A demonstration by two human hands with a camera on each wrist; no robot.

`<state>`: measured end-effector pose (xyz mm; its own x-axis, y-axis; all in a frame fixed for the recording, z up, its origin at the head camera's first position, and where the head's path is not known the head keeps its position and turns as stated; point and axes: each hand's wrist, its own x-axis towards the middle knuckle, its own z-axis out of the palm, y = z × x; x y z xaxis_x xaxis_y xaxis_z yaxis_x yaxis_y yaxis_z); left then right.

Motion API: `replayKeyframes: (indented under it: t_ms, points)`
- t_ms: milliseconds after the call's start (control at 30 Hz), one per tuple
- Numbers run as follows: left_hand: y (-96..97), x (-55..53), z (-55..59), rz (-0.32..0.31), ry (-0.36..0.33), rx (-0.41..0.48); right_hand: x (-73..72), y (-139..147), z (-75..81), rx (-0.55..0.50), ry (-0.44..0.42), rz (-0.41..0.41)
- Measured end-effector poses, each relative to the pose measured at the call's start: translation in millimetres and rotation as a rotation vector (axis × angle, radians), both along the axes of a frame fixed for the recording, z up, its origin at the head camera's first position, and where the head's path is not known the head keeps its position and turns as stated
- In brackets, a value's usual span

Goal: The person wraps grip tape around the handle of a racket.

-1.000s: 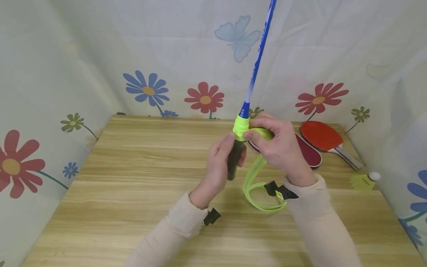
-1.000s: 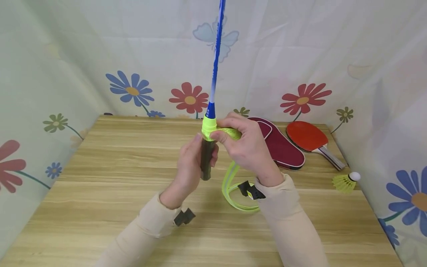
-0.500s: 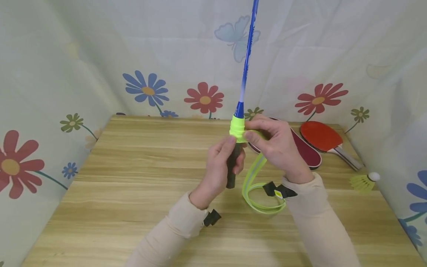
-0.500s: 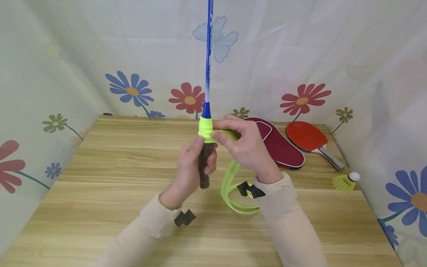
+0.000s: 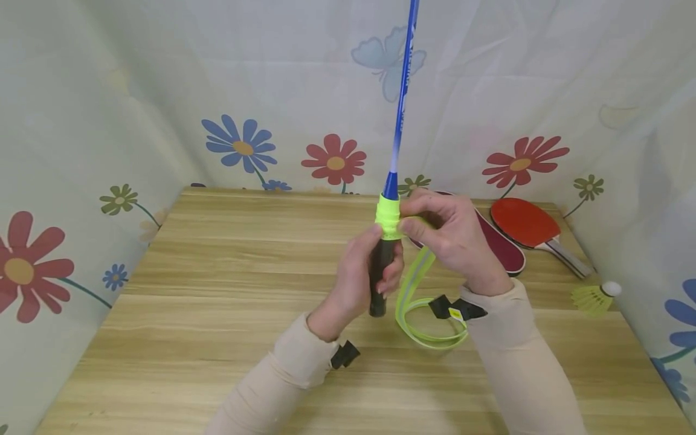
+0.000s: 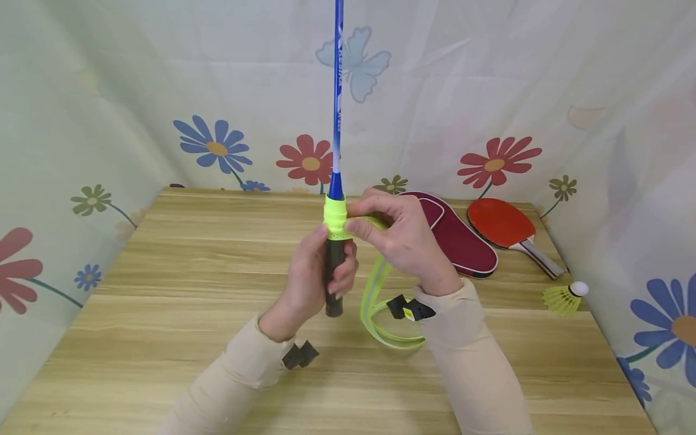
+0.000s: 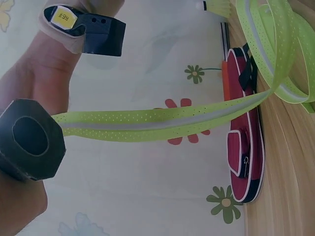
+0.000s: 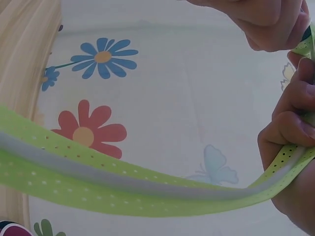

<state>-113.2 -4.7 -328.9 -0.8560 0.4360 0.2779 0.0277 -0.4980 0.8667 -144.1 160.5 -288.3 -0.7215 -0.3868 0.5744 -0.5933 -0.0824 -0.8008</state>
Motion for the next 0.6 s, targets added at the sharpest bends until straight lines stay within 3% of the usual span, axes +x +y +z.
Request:
replayKeyframes:
  t_ms: [367,600]
  points:
    - [1.7,0.8,4.2,-0.134,0.006,0.074,-1.1,-0.2,0.8,-0.042,0.026,0.062]
    - [1.4,1.7,5.2,-0.161,0.057,0.105,-2.0,-2.4,-0.9,-0.074,-0.001,0.119]
